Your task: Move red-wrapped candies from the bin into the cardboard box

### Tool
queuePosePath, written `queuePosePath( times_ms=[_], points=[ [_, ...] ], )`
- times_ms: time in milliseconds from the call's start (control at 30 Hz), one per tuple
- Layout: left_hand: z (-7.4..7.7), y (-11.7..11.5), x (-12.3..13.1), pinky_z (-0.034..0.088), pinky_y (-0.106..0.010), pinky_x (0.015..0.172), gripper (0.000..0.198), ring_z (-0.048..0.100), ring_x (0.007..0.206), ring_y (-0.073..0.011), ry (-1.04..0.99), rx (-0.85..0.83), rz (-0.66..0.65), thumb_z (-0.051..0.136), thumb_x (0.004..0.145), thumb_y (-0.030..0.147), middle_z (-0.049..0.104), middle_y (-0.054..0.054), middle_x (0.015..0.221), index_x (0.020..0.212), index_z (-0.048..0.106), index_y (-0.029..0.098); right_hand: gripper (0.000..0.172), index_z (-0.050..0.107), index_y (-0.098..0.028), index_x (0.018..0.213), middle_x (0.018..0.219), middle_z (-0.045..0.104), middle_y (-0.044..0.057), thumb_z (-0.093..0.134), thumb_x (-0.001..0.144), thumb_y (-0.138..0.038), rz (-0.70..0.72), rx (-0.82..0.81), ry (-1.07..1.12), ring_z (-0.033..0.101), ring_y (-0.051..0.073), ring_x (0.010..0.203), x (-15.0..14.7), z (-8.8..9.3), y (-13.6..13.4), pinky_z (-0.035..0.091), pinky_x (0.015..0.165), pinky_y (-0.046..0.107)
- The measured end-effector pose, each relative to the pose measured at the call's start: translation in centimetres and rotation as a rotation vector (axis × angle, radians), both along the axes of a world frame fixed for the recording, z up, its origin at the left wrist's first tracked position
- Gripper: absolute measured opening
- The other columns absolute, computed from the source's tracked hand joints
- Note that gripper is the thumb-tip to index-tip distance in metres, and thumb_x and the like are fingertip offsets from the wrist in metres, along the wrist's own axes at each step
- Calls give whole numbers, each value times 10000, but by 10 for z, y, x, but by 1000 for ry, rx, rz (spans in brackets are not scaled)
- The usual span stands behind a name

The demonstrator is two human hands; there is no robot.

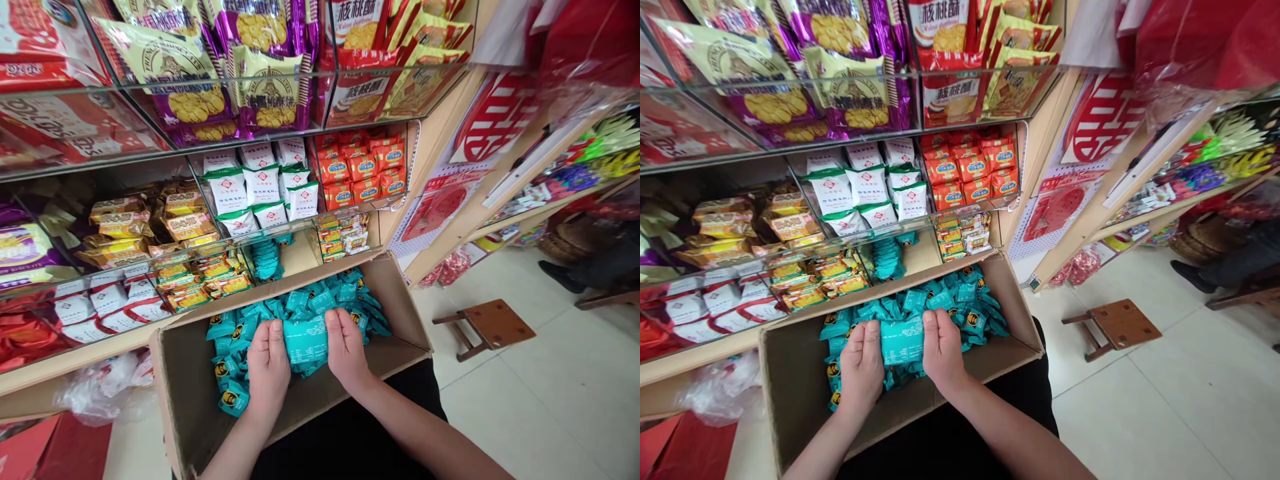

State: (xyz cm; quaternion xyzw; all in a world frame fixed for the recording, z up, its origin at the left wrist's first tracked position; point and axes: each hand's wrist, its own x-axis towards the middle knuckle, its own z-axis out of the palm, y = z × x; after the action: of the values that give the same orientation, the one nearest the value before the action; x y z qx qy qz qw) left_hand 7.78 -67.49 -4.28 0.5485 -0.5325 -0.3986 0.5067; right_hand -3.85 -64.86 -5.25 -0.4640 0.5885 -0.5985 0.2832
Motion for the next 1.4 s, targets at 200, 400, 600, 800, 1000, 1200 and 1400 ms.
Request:
queuePosePath(
  times_ms=[200,400,600,800,1000,1200,1400],
  points=[
    [10,4,-10,344,-195,466,355,380,494,-83,283,91,43,559,742,503,417,62,545,595,472,192,369,289,-205,593,583,256,-43,384,862,-439,-29,47,-303,264,103,536,4,19,-1,262,483,231],
    [27,8,-20,423,-208,467,313,484,443,-79,508,235,47,625,686,489,550,57,571,710,538,188,397,295,-207,600,603,240,-46,472,798,-502,8,117,-653,246,100,527,10,30,1,255,476,229],
    [27,12,-14,423,-197,491,318,488,473,-80,509,230,34,627,686,506,551,63,579,691,553,197,366,296,-203,612,595,231,-52,432,839,-455,96,89,-517,235,93,522,1,41,3,238,473,223],
    [33,5,16,444,-200,681,325,557,750,-136,249,121,-264,579,755,470,636,-6,824,944,654,216,378,302,-185,550,534,250,-58,424,862,-360,450,42,68,273,80,503,-29,64,-11,230,470,216],
    [57,8,14,482,-230,668,259,604,776,-165,226,248,-528,714,676,283,677,-21,835,922,660,220,289,507,-178,641,569,425,-43,437,859,-355,657,-6,203,417,88,555,-30,87,-23,306,524,208],
    [69,19,-10,508,-197,610,194,607,569,-84,761,204,77,742,641,264,653,51,633,745,591,202,280,474,-201,851,657,424,-30,357,880,-453,416,87,-196,447,102,562,-7,61,-8,363,502,213],
    [78,26,-17,516,-181,578,318,623,609,-92,858,243,57,777,551,148,676,39,706,795,586,220,299,422,-195,674,567,352,-49,415,860,-429,142,26,-286,354,91,512,7,48,-2,320,472,206]
  ],
)
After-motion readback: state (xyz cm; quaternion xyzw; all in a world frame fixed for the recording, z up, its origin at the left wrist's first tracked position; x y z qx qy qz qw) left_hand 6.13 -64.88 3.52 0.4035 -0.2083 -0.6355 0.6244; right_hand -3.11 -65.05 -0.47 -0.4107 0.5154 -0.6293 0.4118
